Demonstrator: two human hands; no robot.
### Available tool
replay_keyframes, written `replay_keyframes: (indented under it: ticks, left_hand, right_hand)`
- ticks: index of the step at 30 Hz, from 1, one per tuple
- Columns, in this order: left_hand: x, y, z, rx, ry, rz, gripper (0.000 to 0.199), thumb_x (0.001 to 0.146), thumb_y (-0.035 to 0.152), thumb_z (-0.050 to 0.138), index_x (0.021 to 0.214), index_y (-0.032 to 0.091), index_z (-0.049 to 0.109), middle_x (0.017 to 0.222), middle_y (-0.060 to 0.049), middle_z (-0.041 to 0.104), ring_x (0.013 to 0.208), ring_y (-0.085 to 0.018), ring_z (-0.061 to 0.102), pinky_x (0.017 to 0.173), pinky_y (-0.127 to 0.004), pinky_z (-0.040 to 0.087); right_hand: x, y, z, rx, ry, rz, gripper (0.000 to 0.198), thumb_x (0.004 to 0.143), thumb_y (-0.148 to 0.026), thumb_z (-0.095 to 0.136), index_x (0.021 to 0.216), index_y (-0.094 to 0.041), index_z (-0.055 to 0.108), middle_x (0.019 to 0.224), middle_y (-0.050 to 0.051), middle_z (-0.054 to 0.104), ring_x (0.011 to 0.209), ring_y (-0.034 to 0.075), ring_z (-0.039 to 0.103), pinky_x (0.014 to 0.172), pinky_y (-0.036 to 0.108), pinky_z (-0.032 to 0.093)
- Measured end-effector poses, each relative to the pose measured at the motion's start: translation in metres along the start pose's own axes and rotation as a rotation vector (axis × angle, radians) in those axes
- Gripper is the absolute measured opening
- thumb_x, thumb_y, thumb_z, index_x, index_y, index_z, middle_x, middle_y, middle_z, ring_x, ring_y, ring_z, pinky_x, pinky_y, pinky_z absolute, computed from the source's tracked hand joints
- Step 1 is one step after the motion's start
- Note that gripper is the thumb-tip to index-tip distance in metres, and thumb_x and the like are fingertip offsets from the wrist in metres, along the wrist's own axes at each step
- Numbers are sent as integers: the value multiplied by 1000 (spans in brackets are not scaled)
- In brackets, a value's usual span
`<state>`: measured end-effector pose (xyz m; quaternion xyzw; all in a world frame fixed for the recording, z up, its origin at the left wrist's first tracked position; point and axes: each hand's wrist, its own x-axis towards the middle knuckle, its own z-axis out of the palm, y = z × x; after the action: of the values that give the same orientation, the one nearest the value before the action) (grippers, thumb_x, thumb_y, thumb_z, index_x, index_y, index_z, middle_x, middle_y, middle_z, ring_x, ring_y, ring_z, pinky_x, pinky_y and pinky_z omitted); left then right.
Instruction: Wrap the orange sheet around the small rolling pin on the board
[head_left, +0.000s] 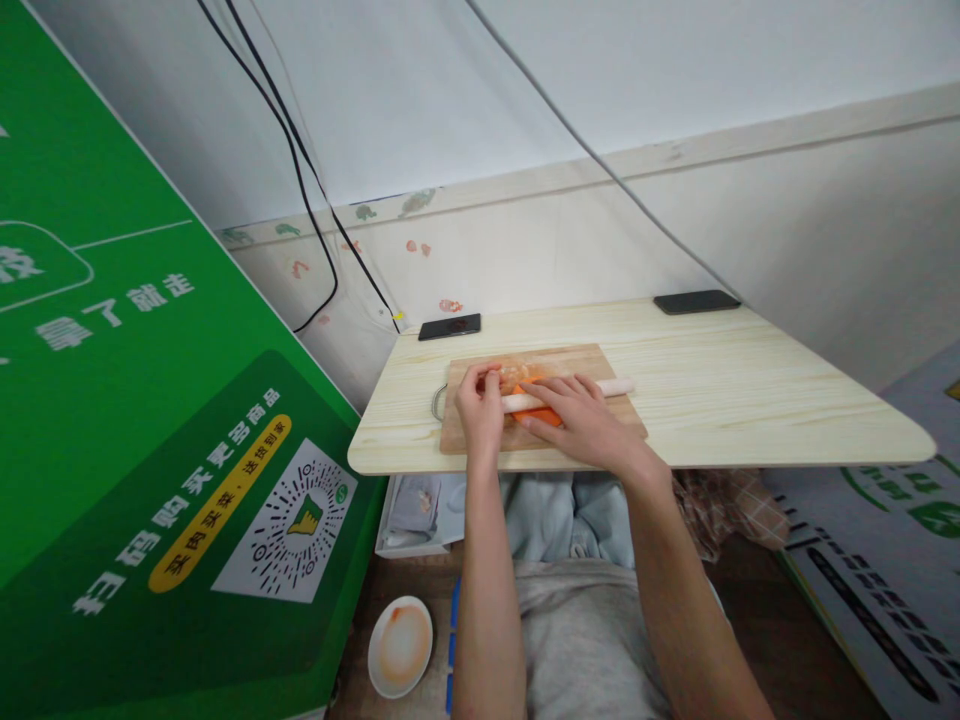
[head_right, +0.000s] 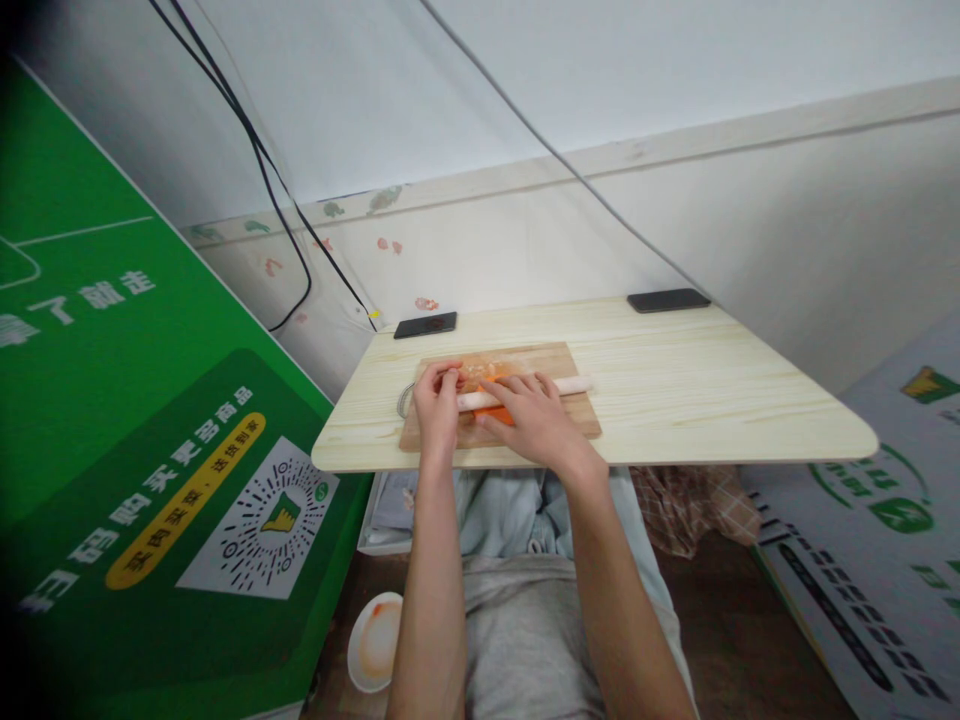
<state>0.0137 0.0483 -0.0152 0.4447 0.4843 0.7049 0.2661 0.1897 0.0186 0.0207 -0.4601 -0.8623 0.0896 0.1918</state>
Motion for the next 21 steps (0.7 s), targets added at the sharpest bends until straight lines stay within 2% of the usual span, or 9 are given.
replay_keyframes:
  ticks: [14, 21]
  left_hand:
    - [1, -1, 1, 10, 9, 3, 15, 94, 23, 62, 93, 20, 77, 94, -5, 79, 87, -19, 74, 86, -31, 59]
    - [1, -2, 0, 8, 4, -14, 15, 95, 25, 62, 95, 20, 77, 94, -5, 79, 86, -18, 74, 83, -30, 60]
  right_hand:
    - [16, 3, 18, -28, 99, 27, 54, 111, -45, 56, 160, -25, 63, 167, 15, 62, 162, 33, 45, 137, 63, 21]
    - [6, 4, 9, -10, 41, -14, 57, 112, -50, 54, 165, -31, 60, 165, 12, 64, 159, 35, 49, 136, 65, 24]
